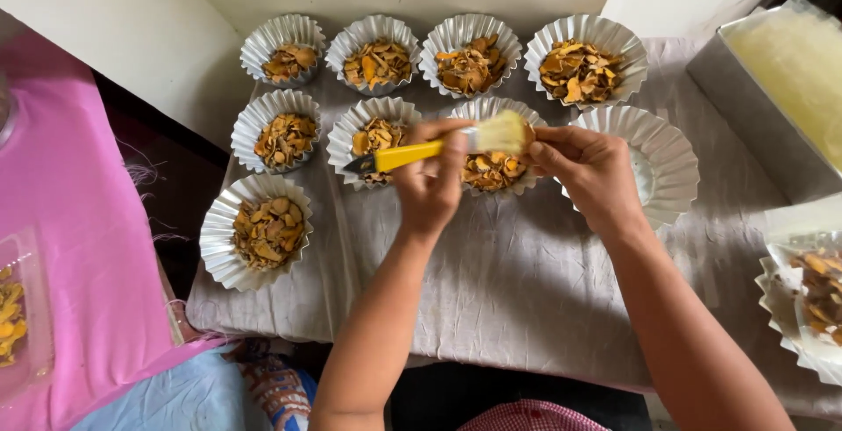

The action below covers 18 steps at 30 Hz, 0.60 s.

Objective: The person organizes pieces of dried food into fluted paper liners and then places the liners into plastic bags by hand.

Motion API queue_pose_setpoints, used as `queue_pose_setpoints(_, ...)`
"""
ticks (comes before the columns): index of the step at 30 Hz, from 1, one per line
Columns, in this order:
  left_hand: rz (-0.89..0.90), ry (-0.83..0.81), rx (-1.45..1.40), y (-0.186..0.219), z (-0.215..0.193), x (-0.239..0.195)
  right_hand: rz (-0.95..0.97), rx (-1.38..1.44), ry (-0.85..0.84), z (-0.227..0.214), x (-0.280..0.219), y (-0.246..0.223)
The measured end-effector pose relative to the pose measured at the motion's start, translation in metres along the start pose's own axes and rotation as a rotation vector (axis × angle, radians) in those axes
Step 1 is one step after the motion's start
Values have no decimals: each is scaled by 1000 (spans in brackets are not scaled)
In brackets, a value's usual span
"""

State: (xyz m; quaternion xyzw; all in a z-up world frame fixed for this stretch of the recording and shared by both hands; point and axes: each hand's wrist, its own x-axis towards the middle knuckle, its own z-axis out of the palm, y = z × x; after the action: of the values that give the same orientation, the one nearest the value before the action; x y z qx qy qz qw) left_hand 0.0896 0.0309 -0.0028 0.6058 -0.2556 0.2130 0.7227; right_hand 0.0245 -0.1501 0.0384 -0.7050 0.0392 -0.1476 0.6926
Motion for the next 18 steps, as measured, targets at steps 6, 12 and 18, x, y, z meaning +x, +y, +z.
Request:
queue_pose_setpoints(6,261,-82,307,-20,-13,16,-258,-739,91,-35,-12,-36)
queue_pose_setpoints(12,217,-37,344,2,-18,19,198,-1234,-79,-66,-8,-44)
queue_pose_setpoints(18,320,44,368,-8,-30,26,-563,-997,-197,-3,41,11)
